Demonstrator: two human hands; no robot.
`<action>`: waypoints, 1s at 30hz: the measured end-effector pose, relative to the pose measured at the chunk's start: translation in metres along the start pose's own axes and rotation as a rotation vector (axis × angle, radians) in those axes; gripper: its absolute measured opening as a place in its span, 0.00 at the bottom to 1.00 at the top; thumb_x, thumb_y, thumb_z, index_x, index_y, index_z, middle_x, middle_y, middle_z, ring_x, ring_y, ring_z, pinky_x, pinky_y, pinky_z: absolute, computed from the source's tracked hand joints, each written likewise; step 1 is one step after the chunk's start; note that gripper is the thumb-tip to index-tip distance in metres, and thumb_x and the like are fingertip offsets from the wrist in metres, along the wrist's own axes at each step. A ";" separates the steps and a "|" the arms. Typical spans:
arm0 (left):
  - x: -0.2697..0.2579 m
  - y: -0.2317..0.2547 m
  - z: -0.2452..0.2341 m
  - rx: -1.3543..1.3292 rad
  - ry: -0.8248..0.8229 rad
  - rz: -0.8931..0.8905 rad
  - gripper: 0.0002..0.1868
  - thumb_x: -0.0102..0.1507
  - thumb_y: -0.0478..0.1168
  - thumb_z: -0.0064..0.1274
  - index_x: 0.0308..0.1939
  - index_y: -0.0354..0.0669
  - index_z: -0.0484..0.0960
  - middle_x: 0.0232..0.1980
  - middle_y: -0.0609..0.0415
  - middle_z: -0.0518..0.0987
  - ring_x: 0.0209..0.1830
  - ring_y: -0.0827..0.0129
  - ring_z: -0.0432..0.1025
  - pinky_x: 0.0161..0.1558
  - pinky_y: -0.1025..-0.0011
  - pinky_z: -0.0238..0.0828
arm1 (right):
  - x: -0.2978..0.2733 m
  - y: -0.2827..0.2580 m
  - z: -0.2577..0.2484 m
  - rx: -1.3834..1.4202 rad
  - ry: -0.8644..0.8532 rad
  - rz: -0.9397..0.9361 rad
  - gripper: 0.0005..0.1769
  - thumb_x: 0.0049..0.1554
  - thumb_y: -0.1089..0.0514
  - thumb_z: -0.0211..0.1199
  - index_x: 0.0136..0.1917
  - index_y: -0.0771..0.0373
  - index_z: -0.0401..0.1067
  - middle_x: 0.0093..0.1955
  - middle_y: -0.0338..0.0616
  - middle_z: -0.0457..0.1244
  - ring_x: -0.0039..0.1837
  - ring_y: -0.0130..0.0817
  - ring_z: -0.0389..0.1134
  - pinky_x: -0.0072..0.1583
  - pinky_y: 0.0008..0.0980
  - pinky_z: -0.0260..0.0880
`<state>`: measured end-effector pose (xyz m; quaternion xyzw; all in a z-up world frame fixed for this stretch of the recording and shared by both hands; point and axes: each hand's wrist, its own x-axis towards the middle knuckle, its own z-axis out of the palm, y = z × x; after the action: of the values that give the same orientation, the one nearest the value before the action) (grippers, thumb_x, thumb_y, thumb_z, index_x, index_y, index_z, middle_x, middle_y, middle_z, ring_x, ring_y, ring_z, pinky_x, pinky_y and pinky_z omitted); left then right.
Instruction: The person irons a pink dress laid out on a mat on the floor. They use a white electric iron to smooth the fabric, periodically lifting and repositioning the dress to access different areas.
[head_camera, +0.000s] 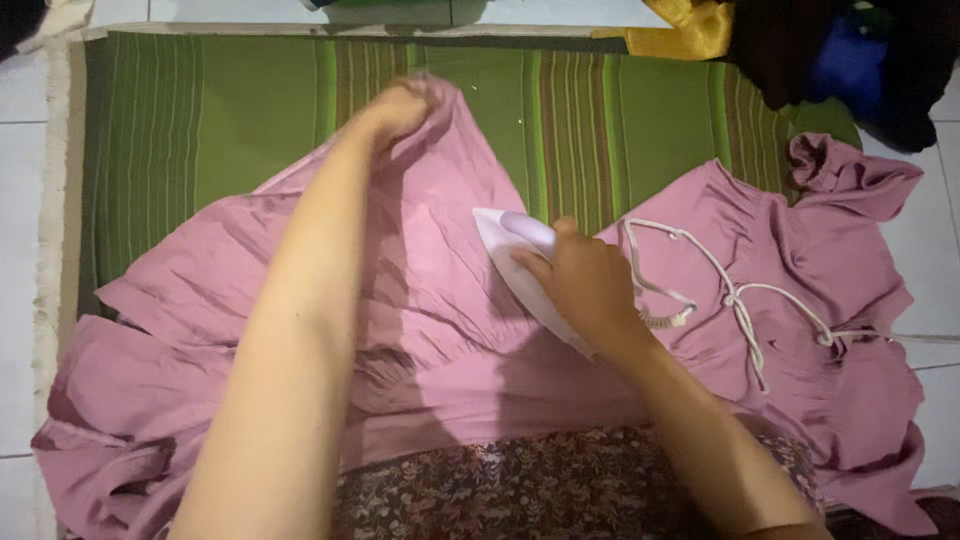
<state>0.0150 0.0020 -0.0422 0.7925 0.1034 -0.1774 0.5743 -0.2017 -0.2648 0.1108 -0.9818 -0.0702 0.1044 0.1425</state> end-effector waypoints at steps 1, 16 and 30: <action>0.002 -0.007 0.005 -0.312 0.058 -0.019 0.24 0.62 0.49 0.54 0.62 0.51 0.75 0.64 0.54 0.75 0.58 0.62 0.75 0.56 0.65 0.75 | 0.002 0.000 0.004 0.005 -0.001 0.022 0.30 0.57 0.35 0.64 0.48 0.68 0.69 0.33 0.57 0.69 0.37 0.51 0.74 0.40 0.47 0.74; -0.026 -0.076 -0.090 0.653 0.179 0.042 0.30 0.57 0.60 0.67 0.44 0.35 0.86 0.45 0.37 0.84 0.48 0.47 0.80 0.52 0.57 0.75 | 0.198 -0.044 0.063 0.017 0.276 -0.056 0.29 0.55 0.37 0.69 0.48 0.67 0.72 0.39 0.55 0.70 0.42 0.50 0.74 0.43 0.47 0.74; -0.099 -0.128 -0.090 0.730 0.578 0.437 0.16 0.63 0.48 0.61 0.39 0.36 0.86 0.41 0.32 0.77 0.43 0.38 0.73 0.46 0.48 0.70 | 0.059 -0.029 0.048 -0.220 0.151 -0.234 0.30 0.53 0.35 0.65 0.46 0.67 0.76 0.31 0.54 0.68 0.33 0.47 0.71 0.36 0.48 0.72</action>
<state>-0.1078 0.1316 -0.0897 0.9611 0.0213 0.1488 0.2319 -0.1591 -0.2143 0.0631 -0.9816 -0.1841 0.0047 0.0503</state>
